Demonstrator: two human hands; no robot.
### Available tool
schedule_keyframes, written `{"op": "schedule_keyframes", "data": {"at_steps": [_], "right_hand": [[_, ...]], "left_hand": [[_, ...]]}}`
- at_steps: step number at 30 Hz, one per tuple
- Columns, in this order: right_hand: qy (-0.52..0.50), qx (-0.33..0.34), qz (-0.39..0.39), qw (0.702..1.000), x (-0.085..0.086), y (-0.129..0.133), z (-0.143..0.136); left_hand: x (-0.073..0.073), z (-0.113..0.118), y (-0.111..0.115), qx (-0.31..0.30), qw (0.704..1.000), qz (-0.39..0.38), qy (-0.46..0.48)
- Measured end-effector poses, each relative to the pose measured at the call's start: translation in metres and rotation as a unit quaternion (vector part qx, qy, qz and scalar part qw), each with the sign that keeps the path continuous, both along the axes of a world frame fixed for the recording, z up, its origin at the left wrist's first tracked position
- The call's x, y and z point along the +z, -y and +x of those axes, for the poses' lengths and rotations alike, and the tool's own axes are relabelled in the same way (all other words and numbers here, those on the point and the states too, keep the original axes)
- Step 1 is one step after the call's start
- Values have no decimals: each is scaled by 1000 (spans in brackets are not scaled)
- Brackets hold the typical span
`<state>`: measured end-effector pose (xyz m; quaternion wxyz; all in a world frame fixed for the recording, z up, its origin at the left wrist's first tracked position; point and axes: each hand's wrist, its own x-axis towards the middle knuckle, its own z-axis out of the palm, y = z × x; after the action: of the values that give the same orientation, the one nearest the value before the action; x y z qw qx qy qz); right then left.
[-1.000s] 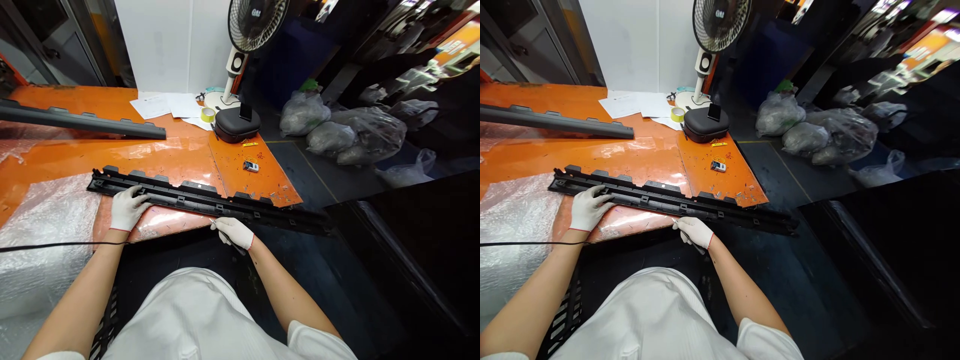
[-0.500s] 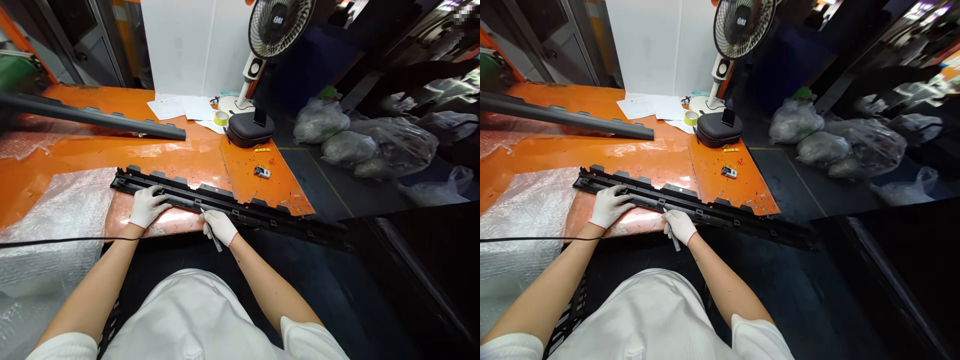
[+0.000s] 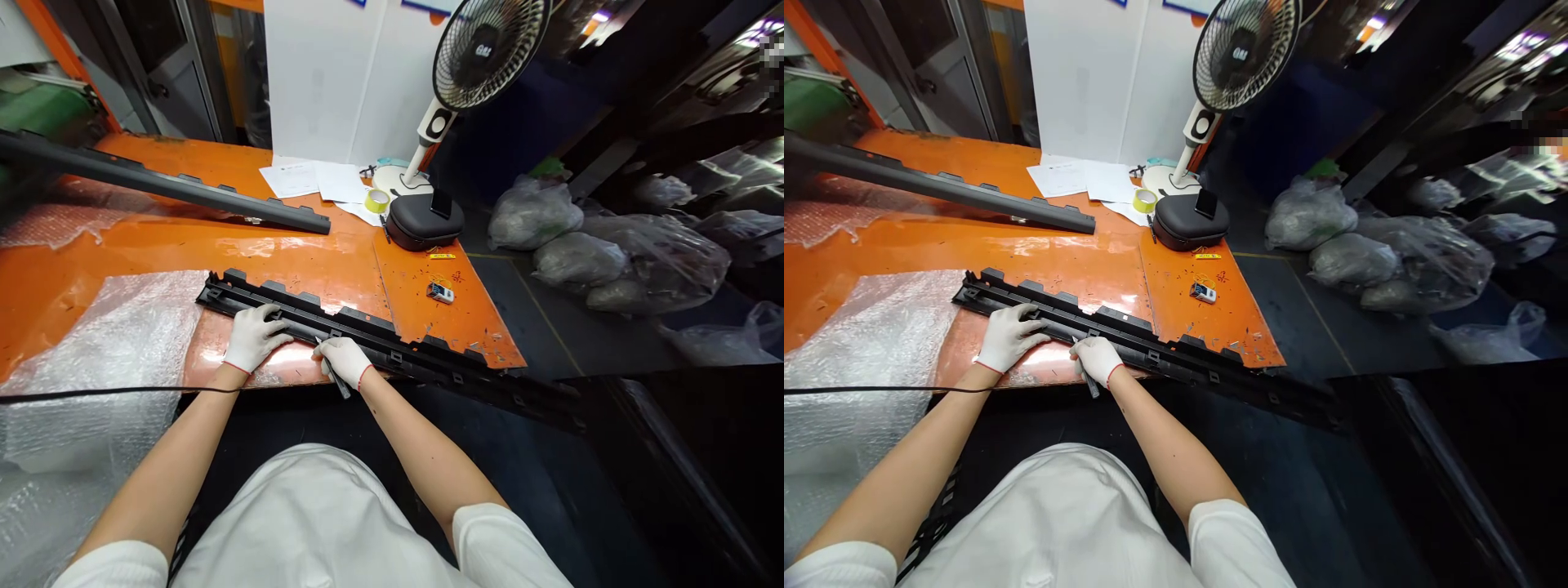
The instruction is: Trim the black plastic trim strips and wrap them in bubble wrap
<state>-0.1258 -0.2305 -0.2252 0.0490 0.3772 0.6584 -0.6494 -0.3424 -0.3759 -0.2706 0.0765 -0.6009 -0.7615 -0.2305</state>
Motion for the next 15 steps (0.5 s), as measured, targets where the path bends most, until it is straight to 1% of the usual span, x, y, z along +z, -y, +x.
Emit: {"op": "schedule_keyframes", "data": {"at_steps": [2, 3, 4, 5, 6, 7, 8, 9, 10, 11, 13, 15], "right_hand": [[1, 34, -37, 999, 2, -5, 3], [2, 42, -40, 998, 4, -7, 6], [0, 45, -17, 999, 6, -9, 10], [-5, 46, 35, 998, 8, -11, 14], [-12, 46, 113, 992, 10, -12, 17], [-16, 53, 200, 978, 11, -13, 21], [-15, 73, 280, 957, 11, -13, 24], [-6, 102, 347, 932, 11, -12, 26], [10, 134, 397, 908, 10, -11, 27], [30, 165, 433, 886, 8, -9, 28], [62, 211, 477, 851, 5, -5, 26], [77, 233, 503, 829, 4, -2, 23]], "left_hand": [[-1, -1, 0, 2, 1000, 0, -1], [-2, -2, -1, 2, 1000, 2, -1], [-2, -2, -1, 1, 1000, 4, 1], [-3, -3, -1, -2, 1000, 6, 3], [-4, -3, -1, -6, 1000, 8, 6], [-5, -4, -1, -10, 1000, 10, 9], [-5, -4, -1, -13, 1000, 12, 10], [-6, -4, -1, -14, 1000, 14, 11], [-6, -4, -1, -13, 1000, 15, 11], [-7, -4, -1, -11, 1000, 16, 12], [-7, -4, -1, -8, 1000, 18, 13], [-7, -4, -1, -10, 1000, 19, 12]]}}
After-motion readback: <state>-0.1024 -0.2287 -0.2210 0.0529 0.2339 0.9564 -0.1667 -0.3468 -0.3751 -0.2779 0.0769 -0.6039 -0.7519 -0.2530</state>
